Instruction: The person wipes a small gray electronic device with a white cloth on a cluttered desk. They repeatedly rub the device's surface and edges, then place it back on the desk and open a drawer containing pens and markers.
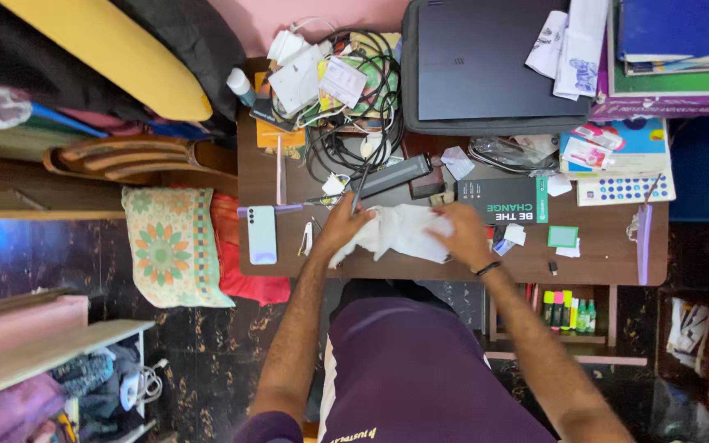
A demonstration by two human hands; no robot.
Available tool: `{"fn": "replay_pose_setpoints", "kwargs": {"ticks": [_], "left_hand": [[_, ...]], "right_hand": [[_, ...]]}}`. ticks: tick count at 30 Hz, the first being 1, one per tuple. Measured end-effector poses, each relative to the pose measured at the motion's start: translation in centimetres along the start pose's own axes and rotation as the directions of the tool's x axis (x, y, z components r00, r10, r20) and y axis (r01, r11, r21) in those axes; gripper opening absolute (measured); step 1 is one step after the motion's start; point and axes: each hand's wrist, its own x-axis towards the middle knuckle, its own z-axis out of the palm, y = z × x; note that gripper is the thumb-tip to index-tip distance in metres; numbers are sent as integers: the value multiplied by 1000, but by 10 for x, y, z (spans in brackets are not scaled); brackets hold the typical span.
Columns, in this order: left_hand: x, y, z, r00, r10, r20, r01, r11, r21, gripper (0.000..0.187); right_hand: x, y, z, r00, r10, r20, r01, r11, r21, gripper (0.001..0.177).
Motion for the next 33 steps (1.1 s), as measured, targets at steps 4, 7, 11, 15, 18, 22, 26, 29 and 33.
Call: {"fn": "replay_pose_setpoints", "kwargs": {"ticks": [4,7,11,15,18,22,26,29,33], "left_hand": [[-3,39,22,996,-93,17,94,977,-192,33],[-4,60,19,989,-133,61,145,943,-299,35],[3,70,-14,990,-135,39,140,970,-199,42],[6,75,-50,985,-156,79,152,987,57,51],[7,78,-47,951,-215,224,223,975,-10,66],[18,69,-42,957,-126,261,82,982,173,69],[29,46,-39,978,-83,193,42,977,209,69],[32,30,-37,993,-45,110,20,976,217,63],[30,20,-31,998,-16,59,5,983,181,50]], "right_hand": [[-11,-42,50,969,-245,-42,248,952,178,90],[-1,-30,66,993,-98,67,79,967,241,67],[25,27,40,914,-25,406,-84,965,247,33],[39,62,-15,859,-7,511,-233,885,403,28],[50,55,-39,870,-7,494,-227,882,412,26],[65,35,-59,903,-100,417,-196,770,608,37],[66,35,-81,927,7,374,-138,936,325,52],[72,52,-88,955,-72,288,8,976,217,35],[77,81,-74,988,-43,149,18,986,165,25]]}}
